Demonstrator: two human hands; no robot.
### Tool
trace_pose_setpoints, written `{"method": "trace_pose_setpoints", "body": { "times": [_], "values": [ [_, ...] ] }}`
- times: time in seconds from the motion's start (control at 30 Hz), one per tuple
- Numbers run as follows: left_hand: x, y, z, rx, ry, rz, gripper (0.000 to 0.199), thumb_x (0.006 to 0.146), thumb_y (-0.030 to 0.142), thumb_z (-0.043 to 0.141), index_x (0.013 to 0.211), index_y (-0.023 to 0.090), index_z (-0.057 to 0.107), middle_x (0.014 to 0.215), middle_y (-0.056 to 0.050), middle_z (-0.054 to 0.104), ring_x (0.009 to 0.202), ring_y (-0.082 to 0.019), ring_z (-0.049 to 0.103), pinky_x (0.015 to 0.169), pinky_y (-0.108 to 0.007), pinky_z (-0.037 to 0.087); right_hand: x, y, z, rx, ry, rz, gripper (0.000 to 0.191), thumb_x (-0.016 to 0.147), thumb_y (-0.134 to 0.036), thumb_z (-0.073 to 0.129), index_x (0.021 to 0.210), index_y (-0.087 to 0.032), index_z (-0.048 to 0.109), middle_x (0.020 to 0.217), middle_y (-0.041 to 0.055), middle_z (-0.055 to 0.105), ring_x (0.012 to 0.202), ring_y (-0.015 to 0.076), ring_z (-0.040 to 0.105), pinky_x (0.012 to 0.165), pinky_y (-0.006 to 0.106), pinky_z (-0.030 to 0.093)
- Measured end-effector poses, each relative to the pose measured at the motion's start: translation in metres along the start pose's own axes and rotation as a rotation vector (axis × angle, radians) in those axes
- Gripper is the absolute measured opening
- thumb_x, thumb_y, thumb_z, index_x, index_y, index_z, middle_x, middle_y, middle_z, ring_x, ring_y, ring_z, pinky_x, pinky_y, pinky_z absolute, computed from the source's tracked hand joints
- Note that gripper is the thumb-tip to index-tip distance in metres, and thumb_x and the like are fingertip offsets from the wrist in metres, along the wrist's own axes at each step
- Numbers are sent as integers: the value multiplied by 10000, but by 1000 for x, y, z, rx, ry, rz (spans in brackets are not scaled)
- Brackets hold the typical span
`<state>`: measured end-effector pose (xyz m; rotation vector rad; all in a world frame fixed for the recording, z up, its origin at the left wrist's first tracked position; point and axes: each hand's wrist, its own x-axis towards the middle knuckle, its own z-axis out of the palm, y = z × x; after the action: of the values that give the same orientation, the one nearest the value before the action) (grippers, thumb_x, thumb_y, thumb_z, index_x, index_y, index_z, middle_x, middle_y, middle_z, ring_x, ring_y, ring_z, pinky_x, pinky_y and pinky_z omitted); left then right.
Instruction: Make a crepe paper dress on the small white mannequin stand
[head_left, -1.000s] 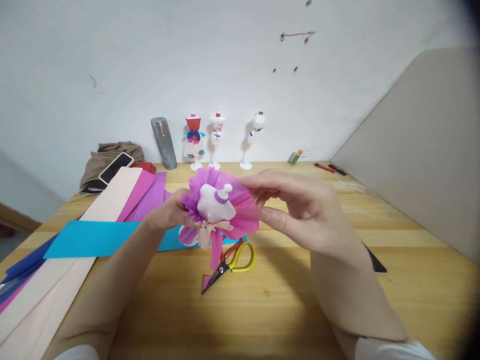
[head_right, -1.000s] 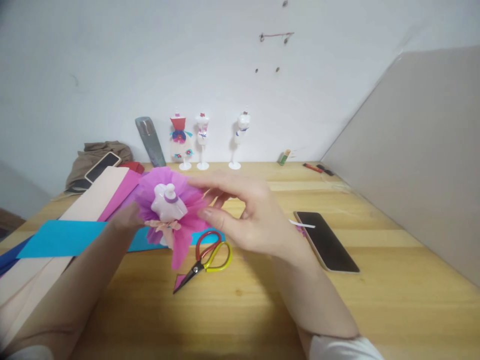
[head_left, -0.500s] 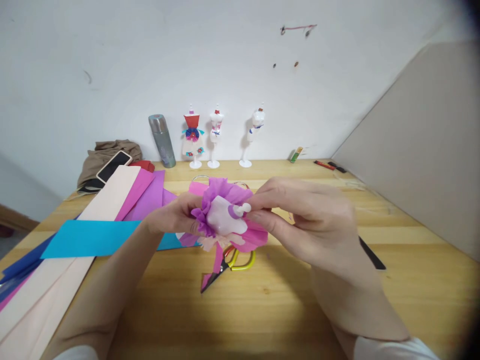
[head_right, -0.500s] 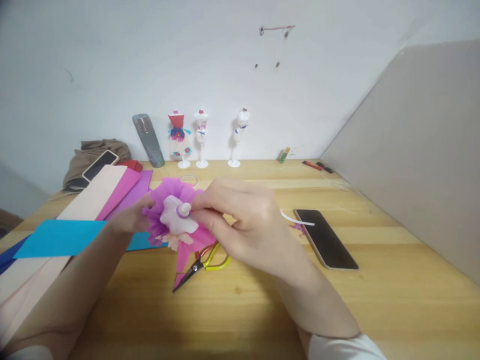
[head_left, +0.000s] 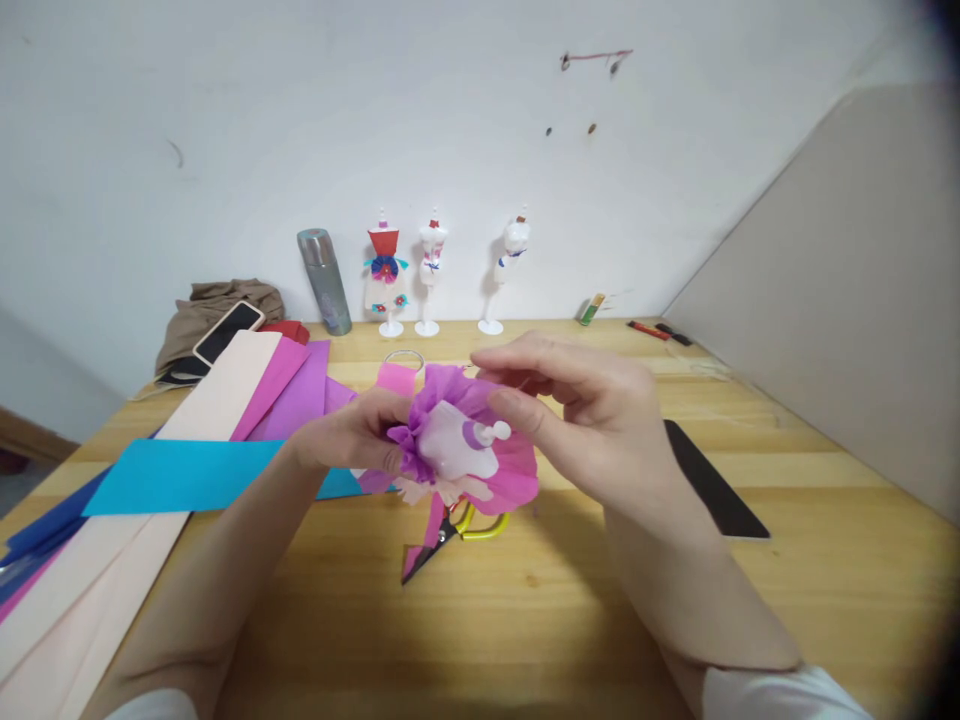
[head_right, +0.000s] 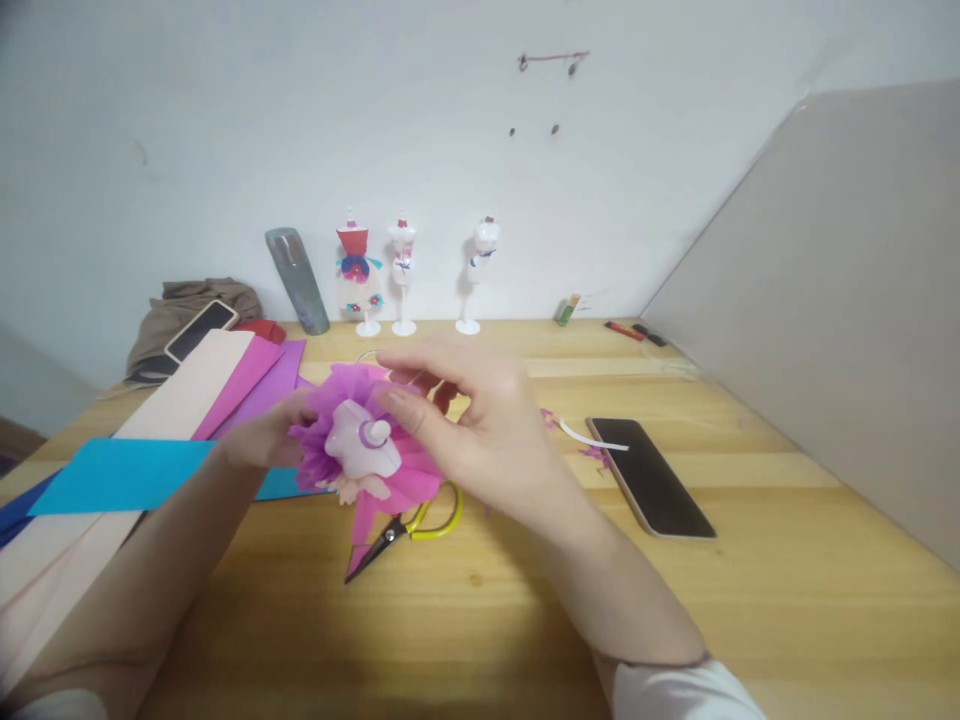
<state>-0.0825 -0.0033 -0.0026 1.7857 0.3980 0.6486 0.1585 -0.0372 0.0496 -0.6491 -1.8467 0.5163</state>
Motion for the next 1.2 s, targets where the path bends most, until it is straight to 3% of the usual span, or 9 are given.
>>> {"method": "trace_pose_setpoints", "body": {
  "times": [0.1, 0.2, 0.4, 0.6, 0.9, 1.03, 1.13, 1.2],
  "values": [
    [1, 5, 3, -19, -8, 42, 372, 861, 522, 745, 801, 161, 679, 714, -22, 665, 624, -118, 573, 615, -239, 508, 0, 0, 0, 8, -8, 31, 122, 902, -264, 695, 954, -201, 785, 801, 25, 763, 674, 133, 677, 532, 230, 519],
    [2, 6, 3, -24, 23, 15, 367, 807, 516, 800, 785, 167, 688, 698, -21, 664, 611, -127, 577, 593, -245, 504, -1, 0, -4, 8, -41, 19, 135, 916, -257, 669, 987, -218, 778, 826, 22, 766, 701, 141, 687, 555, 242, 525],
    [2, 6, 5, -68, -15, -11, 413, 831, 552, 764, 712, 178, 635, 638, 3, 618, 596, -119, 566, 562, -223, 477, 1, -2, -8, -58, -171, -62, 103, 899, -170, 646, 850, -207, 728, 763, 2, 724, 680, 137, 644, 601, 264, 507],
    [4, 6, 4, 12, -64, 46, 407, 870, 559, 706, 749, 174, 648, 642, -2, 592, 564, -121, 540, 533, -222, 482, 1, -7, -15, -145, -301, -55, 127, 903, -185, 651, 784, -202, 693, 662, -21, 663, 565, 113, 565, 528, 247, 449],
    [3, 6, 4, -41, -39, 24, 352, 816, 502, 783, 798, 164, 686, 675, -8, 615, 577, -113, 531, 550, -216, 477, -4, -15, -14, -159, -236, -25, 217, 932, -206, 641, 717, -202, 666, 609, -27, 651, 535, 99, 582, 504, 231, 437],
    [3, 10, 7, -78, -68, 13, 332, 854, 480, 758, 850, 154, 697, 656, -9, 627, 577, -112, 547, 566, -217, 477, -6, -12, -10, -104, -146, 69, 103, 931, -258, 660, 914, -204, 746, 649, -21, 687, 559, 109, 608, 525, 232, 471],
    [5, 11, 9, -109, -115, -12, 307, 863, 458, 752, 891, 156, 706, 673, -23, 652, 590, -124, 569, 565, -224, 485, -6, -8, -6, -74, -149, 80, 249, 921, -254, 664, 1154, -214, 745, 617, -39, 658, 529, 110, 584, 506, 234, 466],
    [6, 11, 11, -111, -114, -34, 339, 830, 494, 774, 885, 165, 717, 708, -36, 669, 603, -134, 571, 569, -237, 496, -5, -7, -5, -69, -176, 77, 261, 923, -248, 656, 1167, -224, 747, 640, -35, 676, 534, 111, 588, 497, 233, 457]
  ]
}}
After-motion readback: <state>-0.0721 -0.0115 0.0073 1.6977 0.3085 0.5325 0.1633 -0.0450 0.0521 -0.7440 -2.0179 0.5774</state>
